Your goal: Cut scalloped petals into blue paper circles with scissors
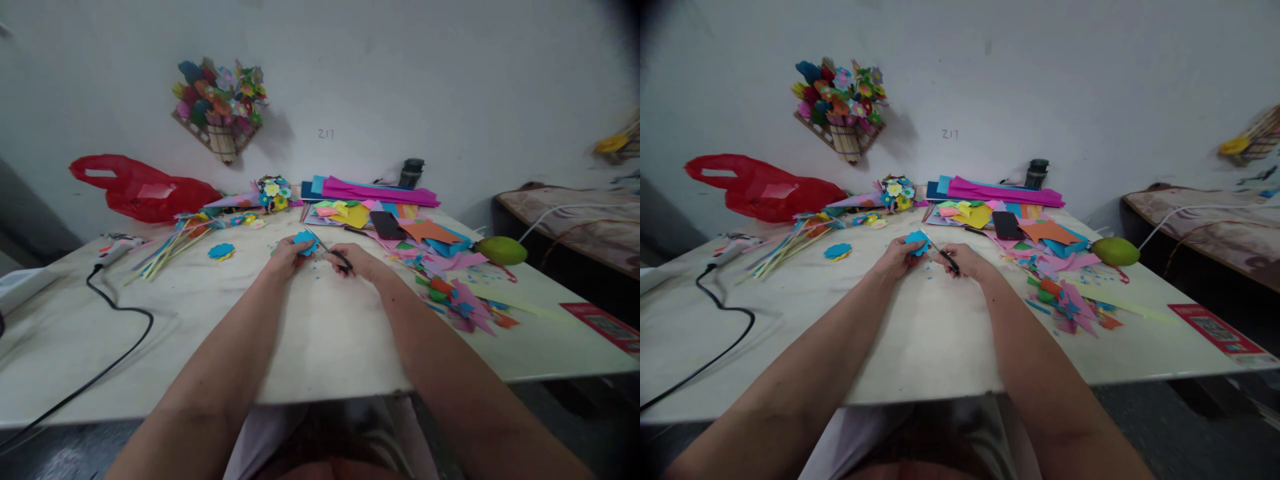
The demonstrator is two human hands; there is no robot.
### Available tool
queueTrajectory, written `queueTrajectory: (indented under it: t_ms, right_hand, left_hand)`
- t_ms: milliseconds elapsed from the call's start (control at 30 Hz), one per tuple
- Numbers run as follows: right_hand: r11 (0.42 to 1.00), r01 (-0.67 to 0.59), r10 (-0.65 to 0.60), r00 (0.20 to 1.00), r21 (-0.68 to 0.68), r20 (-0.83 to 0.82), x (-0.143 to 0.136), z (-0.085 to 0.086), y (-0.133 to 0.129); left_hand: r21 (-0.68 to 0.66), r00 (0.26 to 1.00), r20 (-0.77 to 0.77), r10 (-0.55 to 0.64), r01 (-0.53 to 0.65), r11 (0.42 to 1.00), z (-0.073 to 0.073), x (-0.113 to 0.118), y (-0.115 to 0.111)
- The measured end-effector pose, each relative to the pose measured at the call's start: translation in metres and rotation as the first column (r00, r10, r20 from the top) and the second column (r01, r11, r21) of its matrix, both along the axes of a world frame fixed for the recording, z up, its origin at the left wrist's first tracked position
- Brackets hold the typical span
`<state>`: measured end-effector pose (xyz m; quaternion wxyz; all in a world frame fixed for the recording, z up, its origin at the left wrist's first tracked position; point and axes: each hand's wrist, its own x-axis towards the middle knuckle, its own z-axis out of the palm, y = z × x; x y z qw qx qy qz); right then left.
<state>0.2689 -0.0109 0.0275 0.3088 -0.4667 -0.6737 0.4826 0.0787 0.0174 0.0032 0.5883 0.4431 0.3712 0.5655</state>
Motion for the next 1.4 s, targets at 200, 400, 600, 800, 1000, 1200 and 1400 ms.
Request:
queueTrajectory:
  t_ms: [200,400,600,800,1000,1200,1400]
  right_hand:
    - [1.0,0.002,-0.002,1.0,-0.015,-0.013,0.0002,-0.0006,0.0003]
    - [1.0,0.002,-0.002,1.0,-0.02,-0.013,0.0006,0.0014,-0.0024]
    - [0.999,0.01,-0.011,1.0,-0.039,-0.026,0.0005,0.0024,-0.0033]
    - [0.999,0.013,-0.014,1.0,-0.05,-0.015,0.0005,0.0022,-0.002]
    - [0.999,0.018,-0.018,1.0,-0.037,-0.008,0.0014,0.0005,0.0002]
    - [0.998,0.022,-0.024,0.999,-0.05,-0.029,0.001,-0.0009,0.0004]
    - [0.998,0.021,-0.022,1.0,-0.061,-0.014,0.0022,-0.0008,0.0012]
  left_hand:
    - [-0.011,1.0,-0.002,0.025,-0.025,1.0,0.0001,0.0003,0.0001]
    - [-0.045,0.999,0.004,0.047,-0.047,0.998,0.0019,0.0,-0.0005]
    - [-0.035,0.998,0.009,0.061,-0.06,0.998,0.0018,-0.0001,0.0]
    - [-0.029,0.998,-0.002,0.067,-0.067,0.997,0.0021,0.0001,-0.0005]
    - [-0.045,0.998,-0.015,0.063,-0.064,0.997,0.0026,-0.0002,-0.0005]
    - [-0.02,0.999,0.012,0.046,-0.046,0.999,0.003,-0.0004,-0.0008]
    - [-0.01,0.999,0.011,0.035,-0.034,0.999,0.0021,-0.0012,-0.0002]
